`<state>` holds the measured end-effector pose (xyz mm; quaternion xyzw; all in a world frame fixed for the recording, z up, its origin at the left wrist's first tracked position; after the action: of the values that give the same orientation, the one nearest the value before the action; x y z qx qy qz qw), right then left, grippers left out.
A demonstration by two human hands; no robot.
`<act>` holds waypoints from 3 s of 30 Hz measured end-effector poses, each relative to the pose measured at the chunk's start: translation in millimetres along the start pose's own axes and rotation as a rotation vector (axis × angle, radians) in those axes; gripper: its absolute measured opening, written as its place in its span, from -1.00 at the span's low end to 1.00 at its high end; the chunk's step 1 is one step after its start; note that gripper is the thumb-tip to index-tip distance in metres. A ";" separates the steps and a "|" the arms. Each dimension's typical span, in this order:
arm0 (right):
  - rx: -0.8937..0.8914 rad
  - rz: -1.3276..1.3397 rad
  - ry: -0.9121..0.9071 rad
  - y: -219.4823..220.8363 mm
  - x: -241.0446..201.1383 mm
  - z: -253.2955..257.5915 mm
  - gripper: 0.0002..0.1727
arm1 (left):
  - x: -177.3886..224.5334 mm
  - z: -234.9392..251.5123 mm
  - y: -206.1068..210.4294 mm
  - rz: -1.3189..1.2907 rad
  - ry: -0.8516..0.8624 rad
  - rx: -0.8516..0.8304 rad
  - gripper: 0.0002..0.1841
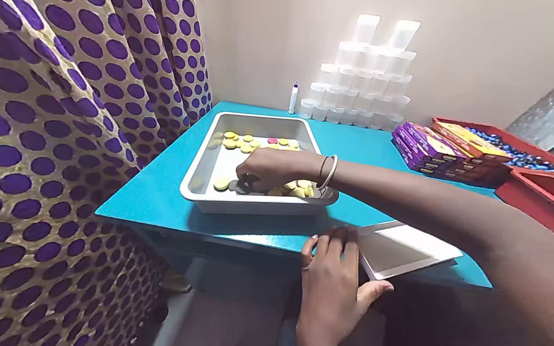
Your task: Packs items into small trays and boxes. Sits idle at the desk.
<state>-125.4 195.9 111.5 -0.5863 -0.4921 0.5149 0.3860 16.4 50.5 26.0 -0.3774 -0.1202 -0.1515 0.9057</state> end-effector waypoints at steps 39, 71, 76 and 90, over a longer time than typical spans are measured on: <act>0.522 0.051 0.378 75.1 -59.3 -289.7 -0.74 | 34.1 2.9 19.5 0.066 -0.124 0.120 0.06; 0.738 0.188 0.537 77.1 -57.9 -313.7 -0.69 | 39.4 5.0 24.0 0.076 -0.123 0.131 0.01; 0.683 0.098 0.525 75.2 -51.0 -326.0 -0.64 | 39.9 4.9 25.4 0.082 -0.123 0.127 0.02; 0.720 0.025 0.624 83.6 -50.0 -313.4 -0.57 | 42.1 5.1 27.3 0.079 -0.120 0.126 0.01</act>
<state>198.6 145.9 96.3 -0.5478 -0.1361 0.4564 0.6878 64.7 64.7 25.9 -0.3326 -0.1685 -0.0849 0.9240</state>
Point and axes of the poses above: each hand's wrist, its own z-axis towards the middle knuckle, its own y-axis out of the palm, x = y × z, the point moved 5 cm from there along z, towards the middle knuckle, and after that the axes turned 11 degrees about z, right-handed, at the moved point
